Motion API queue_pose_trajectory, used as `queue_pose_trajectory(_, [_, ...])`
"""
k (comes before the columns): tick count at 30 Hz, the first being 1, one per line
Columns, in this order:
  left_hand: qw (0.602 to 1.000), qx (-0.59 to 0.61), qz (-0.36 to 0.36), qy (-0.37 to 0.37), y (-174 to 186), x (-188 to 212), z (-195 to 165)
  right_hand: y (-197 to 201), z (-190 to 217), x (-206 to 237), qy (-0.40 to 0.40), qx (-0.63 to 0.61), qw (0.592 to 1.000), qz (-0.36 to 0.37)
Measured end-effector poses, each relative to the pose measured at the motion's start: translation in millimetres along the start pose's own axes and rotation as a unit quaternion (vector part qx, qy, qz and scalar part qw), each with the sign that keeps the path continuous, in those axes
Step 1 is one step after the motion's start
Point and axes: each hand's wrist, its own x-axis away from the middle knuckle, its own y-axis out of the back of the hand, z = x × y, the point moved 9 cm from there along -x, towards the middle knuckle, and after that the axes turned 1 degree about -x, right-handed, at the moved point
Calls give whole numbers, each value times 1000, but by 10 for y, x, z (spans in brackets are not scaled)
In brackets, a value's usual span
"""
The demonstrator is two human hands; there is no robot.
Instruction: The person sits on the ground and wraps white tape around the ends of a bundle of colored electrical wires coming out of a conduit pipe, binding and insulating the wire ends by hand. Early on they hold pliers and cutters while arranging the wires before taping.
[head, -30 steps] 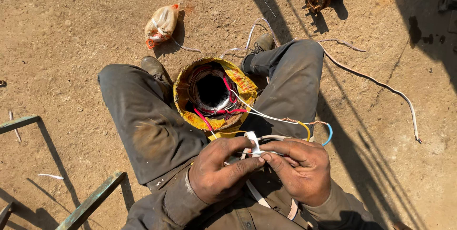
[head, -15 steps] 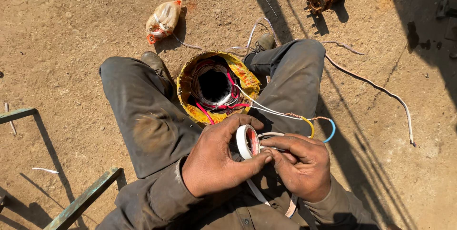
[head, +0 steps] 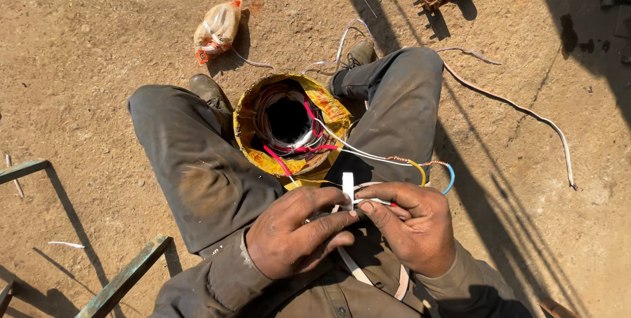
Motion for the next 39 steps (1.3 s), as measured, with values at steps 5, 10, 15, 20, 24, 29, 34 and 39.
queue_pose_trajectory(5, [988, -30, -82, 126, 20, -4, 230, -26, -24, 45, -26, 15, 1000, -7])
queue_pose_trajectory(10, [979, 19, -16, 204, -107, -20, 339, -39, 101, 10, 12, 50, 999, 1])
queue_pose_trajectory(15, [961, 147, -28, 233, -32, -37, 357, -2, 268, -42, 76, 147, 986, -13])
queue_pose_trajectory(20, [959, 182, -19, 217, 37, -67, 355, 14, 259, -108, 86, 139, 986, -22])
queue_pose_trajectory(24, [997, 46, 2, 62, 91, -105, 120, -16, 186, -132, 62, 45, 997, -3])
queue_pose_trajectory(29, [999, -40, -10, -17, 37, -55, 21, 10, 217, -132, 55, 64, 996, -30])
queue_pose_trajectory(34, [993, -56, -92, 54, 38, -46, 188, -17, 365, -97, 92, 130, 985, -65])
queue_pose_trajectory(39, [983, -17, -111, 143, 30, -16, 382, -90, 421, -67, 115, 110, 986, -55])
